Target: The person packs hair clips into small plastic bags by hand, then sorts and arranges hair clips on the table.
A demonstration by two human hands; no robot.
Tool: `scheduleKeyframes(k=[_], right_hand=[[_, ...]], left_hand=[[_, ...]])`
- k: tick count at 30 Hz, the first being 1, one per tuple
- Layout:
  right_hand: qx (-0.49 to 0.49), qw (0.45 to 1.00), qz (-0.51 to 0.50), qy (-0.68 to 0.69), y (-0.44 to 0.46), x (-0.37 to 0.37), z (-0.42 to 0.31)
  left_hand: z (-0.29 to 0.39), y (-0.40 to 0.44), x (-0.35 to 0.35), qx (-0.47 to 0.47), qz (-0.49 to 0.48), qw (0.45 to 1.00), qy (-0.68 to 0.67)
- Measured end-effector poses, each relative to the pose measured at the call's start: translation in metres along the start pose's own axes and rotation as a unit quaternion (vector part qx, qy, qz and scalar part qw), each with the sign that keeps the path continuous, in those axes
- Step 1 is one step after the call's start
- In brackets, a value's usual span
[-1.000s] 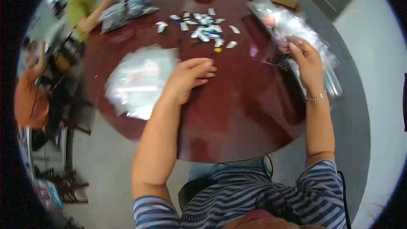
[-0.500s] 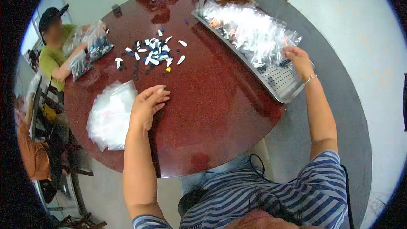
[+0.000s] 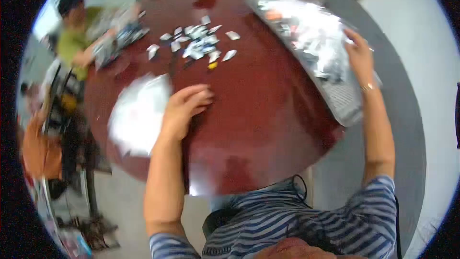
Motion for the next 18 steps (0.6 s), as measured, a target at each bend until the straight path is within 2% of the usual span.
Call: scheduleKeyframes(k=[1, 2, 4, 5, 6, 7, 9, 10, 12, 13, 15, 18], right_hand=[[-0.041, 0.998, -0.041, 0.004, -0.007, 0.007, -0.048], [-0.129, 0.990, -0.060, -0.005, -0.017, 0.015, -0.094], [-0.233, 0.966, -0.107, -0.031, -0.042, 0.040, -0.168], [-0.276, 0.953, -0.123, 0.009, -0.058, 0.053, -0.201], [-0.301, 0.937, -0.174, 0.023, -0.071, 0.073, -0.224], [-0.325, 0.919, -0.221, 0.030, -0.083, 0.090, -0.244], [-0.375, 0.887, -0.265, 0.038, -0.103, 0.121, -0.274], [-0.382, 0.879, -0.285, 0.023, -0.109, 0.142, -0.279], [-0.375, 0.868, -0.322, 0.056, -0.108, 0.181, -0.288], [-0.364, 0.867, -0.333, 0.072, -0.107, 0.195, -0.292], [-0.365, 0.864, -0.337, 0.075, -0.104, 0.216, -0.300], [-0.363, 0.861, -0.343, 0.099, -0.102, 0.233, -0.308]], left_hand=[[-0.006, 0.005, 0.001, 0.008, -0.006, 1.000, -0.006], [-0.006, 0.006, 0.002, 0.021, -0.020, 1.000, 0.007], [0.003, 0.005, -0.002, 0.108, 0.003, 0.977, 0.182], [0.014, 0.000, -0.001, 0.144, 0.030, 0.957, 0.248], [0.011, 0.001, -0.001, 0.163, 0.031, 0.962, 0.218], [0.017, -0.002, -0.001, 0.167, 0.046, 0.950, 0.260], [0.023, -0.010, -0.006, 0.167, 0.083, 0.949, 0.255], [0.024, -0.012, -0.012, 0.170, 0.090, 0.948, 0.255], [0.035, -0.017, -0.032, 0.193, 0.194, 0.890, 0.365], [0.038, -0.017, -0.038, 0.195, 0.197, 0.889, 0.364], [0.051, -0.031, -0.065, 0.163, 0.330, 0.793, 0.485], [0.046, -0.033, -0.074, 0.105, 0.337, 0.781, 0.515]])
Point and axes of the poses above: each hand's wrist, its own y-axis towards the middle knuckle, its own x-axis out of the palm, z = x × y, the point moved 9 cm from there along y, towards the middle knuckle, and after that the axes turned 4 degrees about -z, right-handed, at the moved point
